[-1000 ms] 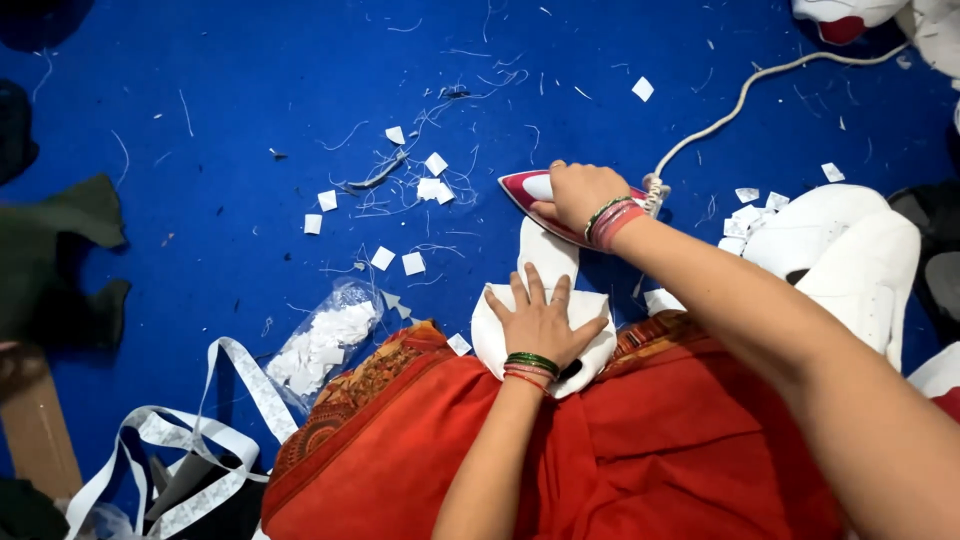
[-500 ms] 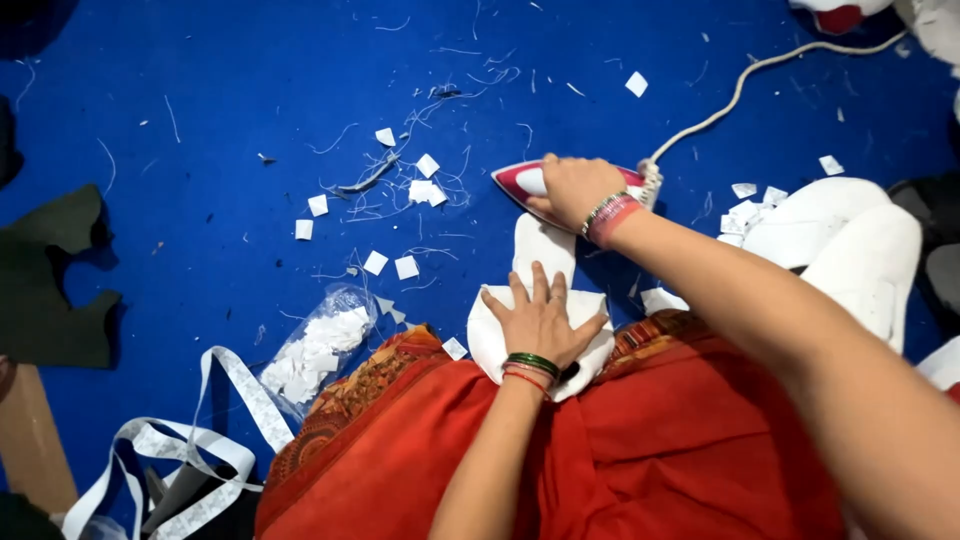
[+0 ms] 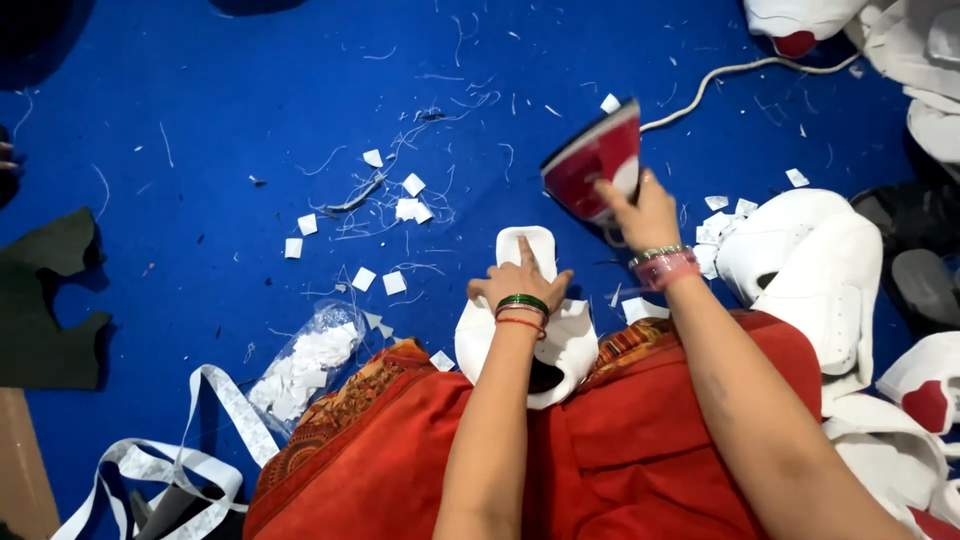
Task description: Use a small electric iron to press and prepare white fabric shoe components for assembly.
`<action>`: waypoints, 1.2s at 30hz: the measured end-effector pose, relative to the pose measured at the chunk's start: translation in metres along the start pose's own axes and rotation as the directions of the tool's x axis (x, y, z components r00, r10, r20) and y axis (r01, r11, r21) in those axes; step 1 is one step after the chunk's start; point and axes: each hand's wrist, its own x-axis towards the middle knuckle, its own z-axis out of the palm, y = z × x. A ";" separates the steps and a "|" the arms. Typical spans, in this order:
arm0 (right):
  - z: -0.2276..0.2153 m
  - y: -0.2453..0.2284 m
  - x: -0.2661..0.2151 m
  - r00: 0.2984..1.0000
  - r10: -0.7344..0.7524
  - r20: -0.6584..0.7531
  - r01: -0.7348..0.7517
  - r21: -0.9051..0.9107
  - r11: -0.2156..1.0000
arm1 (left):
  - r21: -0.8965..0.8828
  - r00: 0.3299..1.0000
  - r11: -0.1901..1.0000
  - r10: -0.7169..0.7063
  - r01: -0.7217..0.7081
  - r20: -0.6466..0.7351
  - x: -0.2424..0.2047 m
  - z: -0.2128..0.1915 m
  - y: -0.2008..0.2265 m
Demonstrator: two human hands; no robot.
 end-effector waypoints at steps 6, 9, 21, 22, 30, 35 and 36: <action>0.014 0.028 -0.003 0.999 -0.050 0.007 0.050 0.012 0.999 | 0.027 0.967 0.974 0.217 -0.223 0.131 -0.008 0.009 -0.019; 0.012 0.018 -0.001 1.000 0.008 0.009 -0.009 0.029 1.000 | 0.011 0.757 0.769 0.628 -0.640 0.182 0.058 0.054 -0.052; 0.051 0.056 0.005 0.999 0.038 0.020 -0.040 0.102 0.994 | 0.246 -0.119 0.881 0.216 -0.404 -0.969 -0.153 -0.273 -0.031; 0.044 0.044 0.007 0.999 0.046 -0.011 -0.045 0.118 0.992 | 0.275 -0.137 0.866 0.239 -0.417 -0.961 -0.136 -0.259 -0.037; 0.027 0.053 0.003 0.991 -0.131 0.030 0.131 0.009 0.991 | -0.045 0.374 0.661 0.367 -0.749 -0.852 0.201 0.056 -0.252; 0.003 0.032 -0.014 0.994 -0.025 0.109 0.031 -0.046 0.998 | -0.246 0.668 0.757 0.315 -0.605 -0.674 0.154 0.133 -0.307; 0.005 0.034 -0.015 0.994 -0.037 0.101 0.044 -0.068 0.997 | -0.305 0.743 0.788 0.266 -0.534 -0.614 0.145 0.142 -0.318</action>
